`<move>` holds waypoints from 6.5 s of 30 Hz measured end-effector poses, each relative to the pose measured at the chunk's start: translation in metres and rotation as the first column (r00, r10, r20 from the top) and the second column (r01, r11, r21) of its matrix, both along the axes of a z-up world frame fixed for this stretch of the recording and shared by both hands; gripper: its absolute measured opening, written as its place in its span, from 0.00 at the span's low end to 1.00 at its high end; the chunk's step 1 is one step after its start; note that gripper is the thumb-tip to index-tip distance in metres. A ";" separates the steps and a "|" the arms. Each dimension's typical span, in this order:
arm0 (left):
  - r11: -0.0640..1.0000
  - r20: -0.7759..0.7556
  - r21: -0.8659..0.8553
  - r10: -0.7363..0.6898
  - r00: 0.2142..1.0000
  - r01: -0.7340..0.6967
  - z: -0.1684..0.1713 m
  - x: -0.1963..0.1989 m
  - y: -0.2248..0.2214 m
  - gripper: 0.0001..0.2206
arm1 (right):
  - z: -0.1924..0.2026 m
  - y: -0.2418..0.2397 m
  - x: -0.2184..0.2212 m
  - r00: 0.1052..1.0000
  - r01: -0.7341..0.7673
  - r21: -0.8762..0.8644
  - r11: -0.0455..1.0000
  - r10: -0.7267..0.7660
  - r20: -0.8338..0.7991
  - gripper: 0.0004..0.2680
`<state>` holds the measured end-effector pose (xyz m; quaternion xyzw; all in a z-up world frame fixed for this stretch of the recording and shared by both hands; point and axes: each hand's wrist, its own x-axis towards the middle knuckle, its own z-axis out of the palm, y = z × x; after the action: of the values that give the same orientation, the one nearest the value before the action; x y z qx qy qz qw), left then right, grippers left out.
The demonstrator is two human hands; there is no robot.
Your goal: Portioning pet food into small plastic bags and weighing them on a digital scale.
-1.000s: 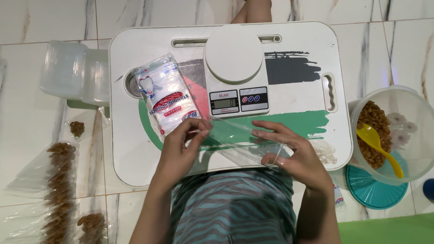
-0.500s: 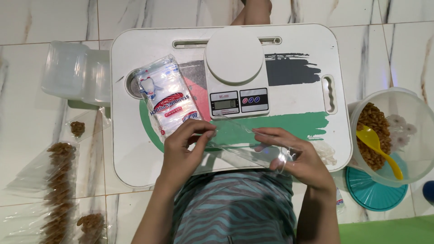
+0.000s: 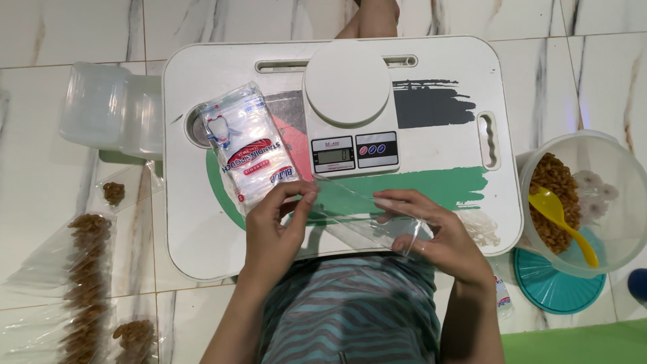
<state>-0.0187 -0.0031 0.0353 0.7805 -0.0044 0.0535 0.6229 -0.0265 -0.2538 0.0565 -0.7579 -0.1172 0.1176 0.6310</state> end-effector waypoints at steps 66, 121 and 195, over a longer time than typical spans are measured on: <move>0.743 0.464 0.662 -0.512 0.723 0.102 -0.005 0.001 -0.014 0.42 | -0.152 -0.329 -0.024 0.510 0.224 -0.971 -0.089 -0.838 0.195 0.22; 0.842 0.206 0.454 -0.418 0.885 0.292 -0.004 0.014 -0.057 0.39 | 0.019 -0.193 -0.043 0.703 0.473 -0.771 0.427 -0.710 0.039 0.12; 0.875 0.258 0.429 -0.357 0.898 0.225 0.004 0.005 -0.039 0.37 | -0.047 -0.284 -0.060 0.358 0.535 -0.837 0.116 -0.928 0.101 0.12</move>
<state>-0.0132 -0.0421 0.0391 0.8582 -0.2378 0.0855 0.4469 -0.0861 -0.5375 0.0092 -0.8352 0.5049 -0.0152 0.2174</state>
